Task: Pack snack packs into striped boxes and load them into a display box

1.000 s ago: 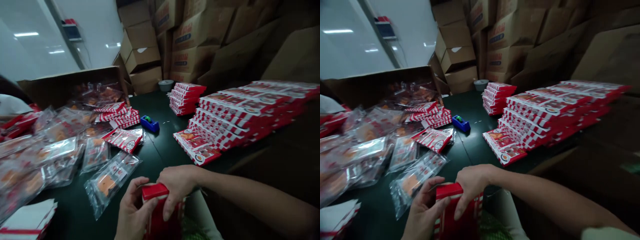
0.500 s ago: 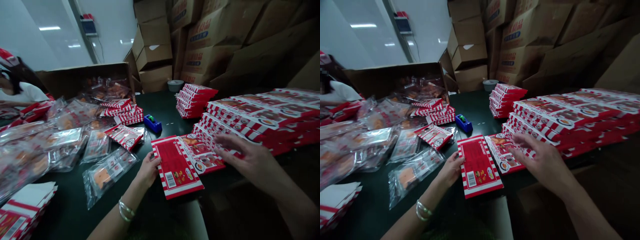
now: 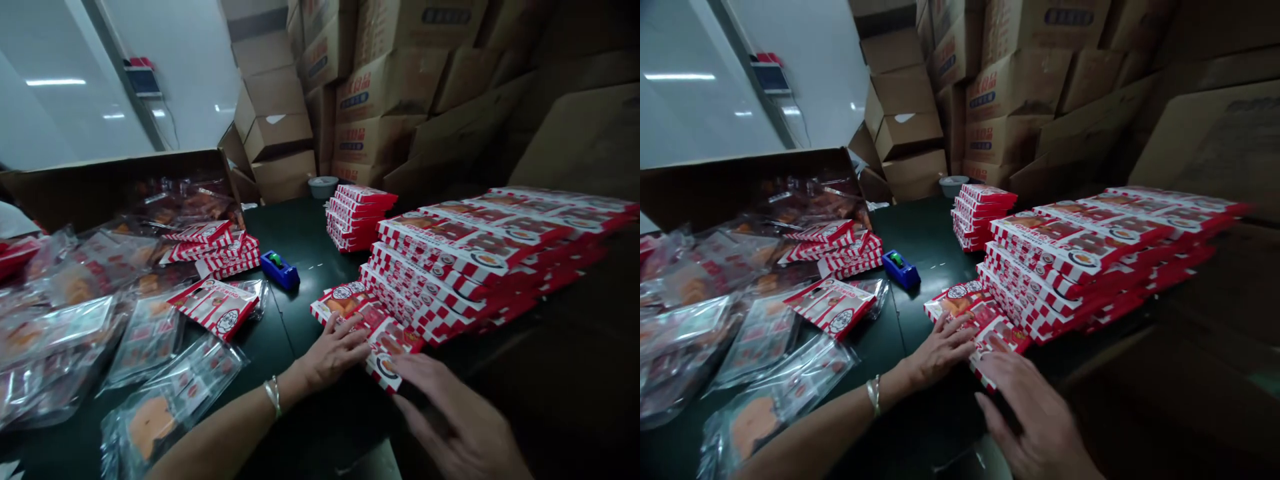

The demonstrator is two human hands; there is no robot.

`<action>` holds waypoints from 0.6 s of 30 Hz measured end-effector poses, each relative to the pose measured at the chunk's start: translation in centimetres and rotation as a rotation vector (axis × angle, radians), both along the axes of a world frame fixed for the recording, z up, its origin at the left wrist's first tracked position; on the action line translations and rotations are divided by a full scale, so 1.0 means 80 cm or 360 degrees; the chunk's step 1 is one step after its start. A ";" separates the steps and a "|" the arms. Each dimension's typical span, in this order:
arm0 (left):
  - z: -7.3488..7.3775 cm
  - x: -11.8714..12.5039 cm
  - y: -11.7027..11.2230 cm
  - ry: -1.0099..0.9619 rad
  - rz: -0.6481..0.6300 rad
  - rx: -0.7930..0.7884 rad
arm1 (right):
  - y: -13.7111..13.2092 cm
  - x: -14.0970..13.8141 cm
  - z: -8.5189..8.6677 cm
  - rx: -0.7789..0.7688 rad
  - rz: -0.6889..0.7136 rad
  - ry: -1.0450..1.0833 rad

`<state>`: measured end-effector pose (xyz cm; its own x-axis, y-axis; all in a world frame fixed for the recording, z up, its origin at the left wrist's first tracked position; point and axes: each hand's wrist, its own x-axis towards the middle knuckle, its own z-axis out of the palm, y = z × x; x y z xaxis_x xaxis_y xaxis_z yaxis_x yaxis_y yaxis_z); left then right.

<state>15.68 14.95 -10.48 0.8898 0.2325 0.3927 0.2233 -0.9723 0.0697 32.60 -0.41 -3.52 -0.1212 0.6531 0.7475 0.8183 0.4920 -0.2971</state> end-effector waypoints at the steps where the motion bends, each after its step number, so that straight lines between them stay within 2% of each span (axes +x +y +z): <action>1: -0.007 0.004 0.008 0.0065 0.0015 0.0023 | 0.008 -0.012 -0.003 0.0026 0.0118 -0.0044; 3: -0.010 0.006 0.012 0.0132 0.0056 0.0069 | 0.019 -0.035 -0.008 0.0064 0.0246 -0.0047; 5: -0.001 0.003 0.007 0.0153 0.0050 0.0128 | 0.021 -0.059 -0.007 0.0040 0.0347 -0.0033; 9: 0.019 -0.004 0.005 0.0100 -0.0034 0.0247 | 0.015 -0.101 0.010 -0.0008 0.0586 -0.0048; 13: 0.018 0.002 0.026 0.0050 -0.0096 0.0307 | 0.017 -0.128 0.024 0.0005 0.0713 -0.0100; 15: 0.017 0.010 0.032 0.0118 -0.0074 0.0340 | 0.022 -0.133 0.021 0.0024 0.0734 -0.0152; 18: 0.022 0.020 0.021 0.0231 0.0087 0.0364 | 0.025 -0.133 0.005 0.0025 0.0746 -0.0245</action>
